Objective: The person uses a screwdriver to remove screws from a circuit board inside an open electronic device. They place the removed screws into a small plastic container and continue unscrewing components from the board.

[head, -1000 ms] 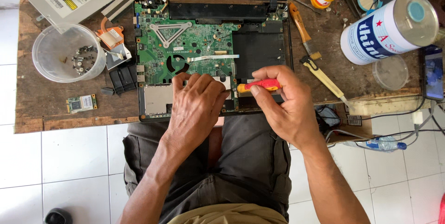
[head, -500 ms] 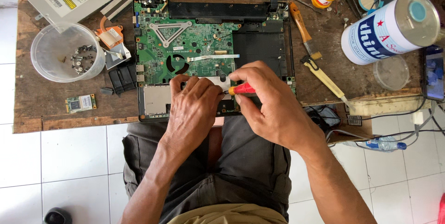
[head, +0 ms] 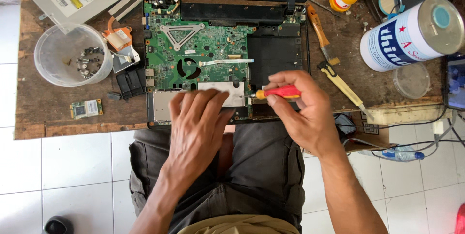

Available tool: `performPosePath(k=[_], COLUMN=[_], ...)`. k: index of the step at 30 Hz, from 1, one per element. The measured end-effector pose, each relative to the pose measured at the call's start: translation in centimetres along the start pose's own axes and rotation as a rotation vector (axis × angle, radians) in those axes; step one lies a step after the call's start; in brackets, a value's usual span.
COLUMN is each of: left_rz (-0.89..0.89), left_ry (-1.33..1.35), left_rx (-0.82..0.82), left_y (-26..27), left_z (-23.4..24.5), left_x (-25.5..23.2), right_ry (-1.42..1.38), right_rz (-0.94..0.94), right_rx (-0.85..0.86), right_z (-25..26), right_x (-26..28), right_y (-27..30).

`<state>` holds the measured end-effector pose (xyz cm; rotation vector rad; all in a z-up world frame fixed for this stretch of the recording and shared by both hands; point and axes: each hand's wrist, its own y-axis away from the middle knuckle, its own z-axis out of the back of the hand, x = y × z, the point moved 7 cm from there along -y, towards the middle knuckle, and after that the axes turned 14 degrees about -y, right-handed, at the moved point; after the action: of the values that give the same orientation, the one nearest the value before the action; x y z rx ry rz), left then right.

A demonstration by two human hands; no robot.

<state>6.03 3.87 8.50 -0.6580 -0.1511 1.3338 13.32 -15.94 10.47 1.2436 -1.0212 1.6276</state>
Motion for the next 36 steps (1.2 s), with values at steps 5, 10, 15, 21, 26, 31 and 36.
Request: performPosePath(k=[5, 10, 15, 21, 26, 31, 36], left_rz=[-0.024, -0.016, -0.060, -0.030, -0.018, -0.005, -0.010], left_ry=[-0.125, -0.120, -0.145, -0.141, -0.137, -0.106, -0.112], left_rx=[0.141, 0.078, -0.065, -0.069, -0.074, -0.056, -0.075], left_y=[4.5, 4.4, 4.2, 4.4, 4.2, 4.3, 4.1], left_z=[-4.0, -4.5, -4.7, -5.5, -5.3, -5.4, -5.0], left_x=[0.4, 0.2, -0.4, -0.5, -0.5, -0.5, -0.6], right_ry=[0.114, 0.191, 0.248, 0.298, 0.303, 0.321, 0.375], right_rz=[-0.008, 0.115, 0.088, 0.137, 0.096, 0.142, 0.171], right_rx=[0.027, 0.164, 0.148, 0.205, 0.233, 0.234, 0.384], right_z=[0.4, -0.8, -1.1, -2.0, -2.2, -2.6, -3.9], right_x=[0.5, 1.5, 1.0, 1.9, 1.2, 1.2, 2.7], right_y=[1.3, 1.9, 2.3, 1.8, 1.7, 1.4, 1.1])
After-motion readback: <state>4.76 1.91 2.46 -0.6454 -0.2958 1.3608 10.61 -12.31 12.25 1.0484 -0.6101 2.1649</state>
